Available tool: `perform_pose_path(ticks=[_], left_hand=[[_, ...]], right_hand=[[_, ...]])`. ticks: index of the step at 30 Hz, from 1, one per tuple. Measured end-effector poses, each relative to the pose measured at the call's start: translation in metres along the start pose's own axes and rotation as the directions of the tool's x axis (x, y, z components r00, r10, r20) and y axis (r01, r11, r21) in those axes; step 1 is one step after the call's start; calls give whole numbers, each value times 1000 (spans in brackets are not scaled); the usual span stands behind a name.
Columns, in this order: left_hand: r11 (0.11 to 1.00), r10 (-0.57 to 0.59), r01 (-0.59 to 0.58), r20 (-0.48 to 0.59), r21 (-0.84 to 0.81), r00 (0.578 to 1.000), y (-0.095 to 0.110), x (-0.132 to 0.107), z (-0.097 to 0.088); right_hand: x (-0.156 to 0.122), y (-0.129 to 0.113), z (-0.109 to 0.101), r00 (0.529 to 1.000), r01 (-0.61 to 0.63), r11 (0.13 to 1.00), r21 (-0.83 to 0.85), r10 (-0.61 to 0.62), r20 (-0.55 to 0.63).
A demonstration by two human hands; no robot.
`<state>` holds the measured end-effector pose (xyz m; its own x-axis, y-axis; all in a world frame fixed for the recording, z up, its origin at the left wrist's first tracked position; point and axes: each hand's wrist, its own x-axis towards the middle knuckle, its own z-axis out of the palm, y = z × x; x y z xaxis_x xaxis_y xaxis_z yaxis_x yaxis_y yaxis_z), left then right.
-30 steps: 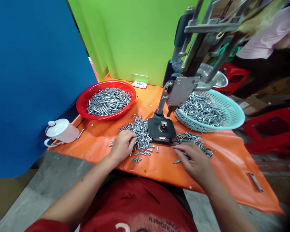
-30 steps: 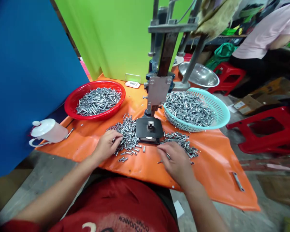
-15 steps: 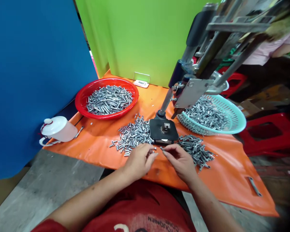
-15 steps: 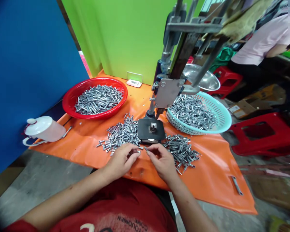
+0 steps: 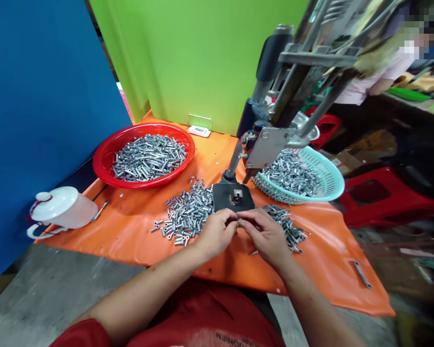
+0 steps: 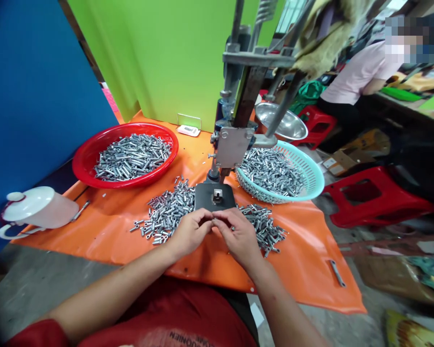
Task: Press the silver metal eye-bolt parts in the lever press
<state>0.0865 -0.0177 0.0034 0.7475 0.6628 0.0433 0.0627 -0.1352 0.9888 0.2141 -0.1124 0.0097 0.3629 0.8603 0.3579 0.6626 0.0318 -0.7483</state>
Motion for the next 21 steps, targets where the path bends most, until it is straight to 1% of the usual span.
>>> perform_pose_path(ticks=[2, 4, 6, 7, 9, 11, 13, 15, 18, 21], left_hand=[[999, 21, -21, 3, 41, 1000, -2, 9, 2], [1000, 8, -8, -9, 28, 1000, -2, 19, 4], [999, 24, -22, -44, 33, 999, -2, 29, 4], [996, 62, -56, -76, 69, 995, -2, 34, 4], [970, 176, -148, -134, 192, 975, -4, 43, 3], [934, 259, -208, -149, 291, 954, -8, 50, 2], [923, 269, -213, -143, 319, 952, -12, 53, 2], [918, 274, -209, -159, 336, 949, -14, 55, 3], [909, 288, -196, -216, 367, 933, -15, 57, 4], [905, 286, -197, -195, 377, 938, -16, 62, 3]], right_hand=[[9, 2, -2, 1000, -11, 1000, -6, 11, 12], [18, 7, -4, 999, -50, 999, -10, 50, 20], [27, 13, -6, 997, -66, 997, -29, 67, 23], [32, 16, -6, 998, -58, 997, -49, 58, 9], [40, 22, -6, 999, -9, 995, -96, 5, -43], [46, 26, -4, 995, 50, 990, -135, -61, -76], [49, 28, -1, 992, 94, 983, -160, -106, -70], [51, 29, 1, 990, 112, 977, -181, -125, -62], [51, 30, 4, 987, 105, 980, -168, -123, -102], [53, 34, 6, 985, 96, 987, -126, -113, -131]])
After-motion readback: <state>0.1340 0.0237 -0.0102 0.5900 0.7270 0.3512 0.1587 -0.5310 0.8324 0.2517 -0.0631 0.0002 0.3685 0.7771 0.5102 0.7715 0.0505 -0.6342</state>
